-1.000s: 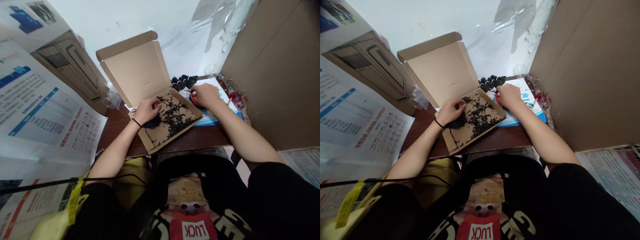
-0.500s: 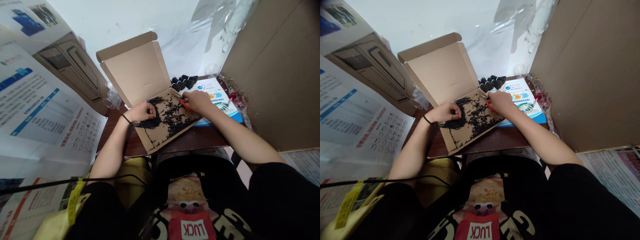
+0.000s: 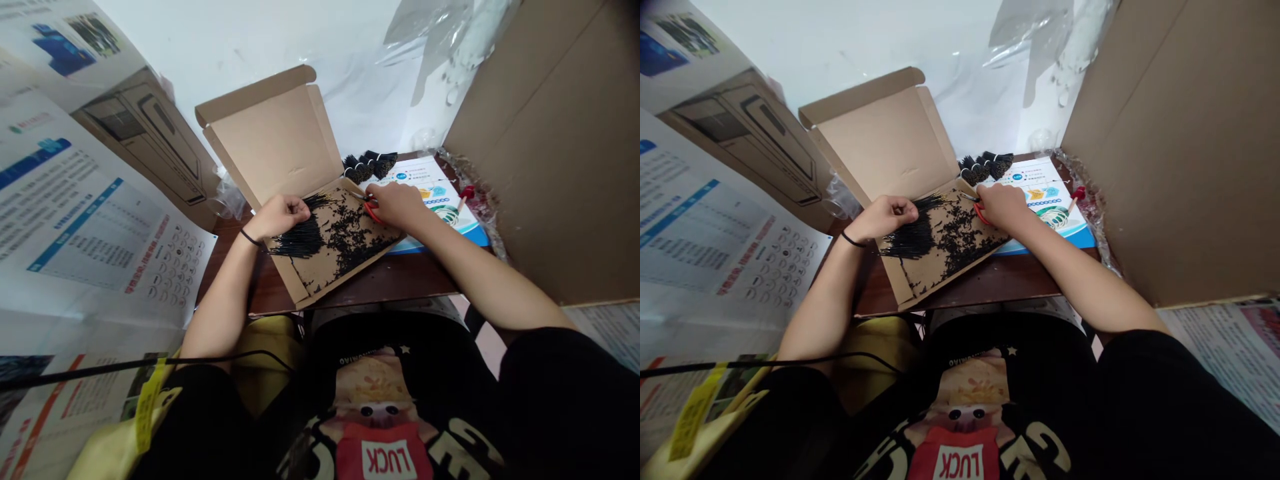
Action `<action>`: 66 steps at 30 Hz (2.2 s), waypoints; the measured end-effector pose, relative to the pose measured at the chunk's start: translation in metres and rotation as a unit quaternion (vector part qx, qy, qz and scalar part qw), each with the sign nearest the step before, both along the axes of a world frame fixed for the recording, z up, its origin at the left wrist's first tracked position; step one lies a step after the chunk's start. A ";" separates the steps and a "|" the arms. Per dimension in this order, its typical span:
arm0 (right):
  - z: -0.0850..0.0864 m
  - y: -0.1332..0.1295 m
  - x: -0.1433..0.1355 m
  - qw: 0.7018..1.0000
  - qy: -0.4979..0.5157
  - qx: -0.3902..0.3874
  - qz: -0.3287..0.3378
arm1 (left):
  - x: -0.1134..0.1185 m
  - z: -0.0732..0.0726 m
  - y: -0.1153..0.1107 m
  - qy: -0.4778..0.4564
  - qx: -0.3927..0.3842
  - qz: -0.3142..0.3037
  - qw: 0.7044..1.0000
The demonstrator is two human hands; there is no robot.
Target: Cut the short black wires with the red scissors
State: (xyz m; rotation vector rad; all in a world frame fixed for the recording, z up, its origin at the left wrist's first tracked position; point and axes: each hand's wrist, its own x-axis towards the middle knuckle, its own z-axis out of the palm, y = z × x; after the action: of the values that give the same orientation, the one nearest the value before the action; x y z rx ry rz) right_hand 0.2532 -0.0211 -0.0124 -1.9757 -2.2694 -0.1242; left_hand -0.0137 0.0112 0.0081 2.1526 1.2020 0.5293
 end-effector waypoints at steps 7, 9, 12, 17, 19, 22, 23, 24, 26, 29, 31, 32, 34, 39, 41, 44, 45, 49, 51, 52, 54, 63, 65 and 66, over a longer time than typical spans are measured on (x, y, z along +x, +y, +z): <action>-0.001 0.000 0.001 1.000 -0.001 -0.007 0.009 | 0.010 0.002 -0.004 -0.196 -0.017 0.049 0.979; -0.001 0.000 0.001 1.000 -0.004 -0.004 0.010 | 0.014 0.000 -0.005 -0.262 -0.038 0.050 0.963; 0.000 -0.001 0.001 1.000 -0.005 -0.007 0.005 | 0.018 -0.003 -0.004 -0.291 -0.046 0.052 0.954; 0.001 -0.001 0.002 1.000 -0.007 -0.025 -0.006 | 0.019 -0.010 0.000 -0.258 -0.020 0.092 0.961; 0.002 -0.001 0.002 0.999 -0.012 -0.032 -0.009 | 0.017 -0.011 0.002 -0.255 -0.003 0.120 0.959; 0.004 -0.003 0.001 0.999 -0.021 -0.037 -0.012 | 0.014 -0.011 0.002 -0.248 0.032 0.135 0.959; 0.005 -0.003 0.000 0.999 -0.022 -0.040 -0.013 | 0.013 -0.011 0.002 -0.241 0.045 0.133 0.960; 0.006 -0.003 -0.001 0.999 -0.022 -0.045 -0.015 | 0.013 -0.010 0.002 -0.234 0.058 0.130 0.962; 0.007 -0.004 -0.002 0.998 -0.023 -0.056 -0.011 | 0.012 -0.011 0.001 -0.216 0.074 0.119 0.966; 0.007 -0.003 -0.003 0.997 -0.028 -0.065 -0.017 | 0.012 -0.015 0.003 -0.186 0.096 0.123 0.970; 0.006 -0.003 -0.003 0.997 -0.036 -0.062 -0.019 | 0.011 -0.018 0.005 -0.163 0.110 0.138 0.971; 0.005 -0.003 -0.003 0.997 -0.039 -0.060 -0.020 | 0.010 -0.020 0.006 -0.152 0.115 0.146 0.971; 0.004 -0.003 -0.002 0.997 -0.042 -0.059 -0.019 | 0.009 -0.022 0.008 -0.140 0.119 0.155 0.971; 0.001 -0.002 -0.001 0.998 -0.047 -0.047 -0.018 | 0.010 -0.023 0.008 -0.152 0.131 0.146 0.969; 0.001 -0.002 0.000 0.998 -0.044 -0.043 -0.020 | 0.012 -0.021 0.006 -0.158 0.130 0.132 0.970; 0.000 0.000 0.002 0.998 -0.033 -0.042 -0.022 | 0.016 -0.019 0.003 -0.176 0.117 0.102 0.972; 0.000 0.000 0.002 0.998 -0.030 -0.042 -0.023 | 0.017 -0.018 0.002 -0.187 0.109 0.091 0.972; 0.004 -0.002 0.000 0.999 -0.034 -0.031 -0.024 | 0.022 -0.017 -0.001 -0.251 0.060 0.042 0.965; 0.005 -0.003 -0.002 0.999 -0.038 -0.001 -0.023 | 0.025 -0.018 -0.004 -0.283 0.027 0.019 0.958; 0.006 -0.004 -0.003 0.999 -0.036 0.019 -0.021 | 0.027 -0.018 -0.006 -0.297 0.008 0.011 0.955; 0.006 -0.004 -0.004 0.998 -0.018 0.061 -0.013 | 0.029 -0.017 -0.010 -0.320 -0.034 0.002 0.947; 0.005 -0.009 -0.012 0.985 0.137 0.100 0.042 | 0.035 -0.021 -0.017 -0.365 -0.129 -0.018 0.922; 0.005 -0.011 -0.016 0.983 0.150 0.089 0.060 | 0.035 -0.020 -0.017 -0.359 -0.133 -0.015 0.924; 0.005 -0.012 -0.018 0.983 0.148 0.082 0.066 | 0.035 -0.019 -0.017 -0.356 -0.132 -0.012 0.925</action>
State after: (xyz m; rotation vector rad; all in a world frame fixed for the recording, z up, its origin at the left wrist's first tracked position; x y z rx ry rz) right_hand 0.2357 -0.0327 -0.0073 -1.6344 -2.1162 -0.0022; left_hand 0.0212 -0.0062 -0.0110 1.5268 0.7759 0.9695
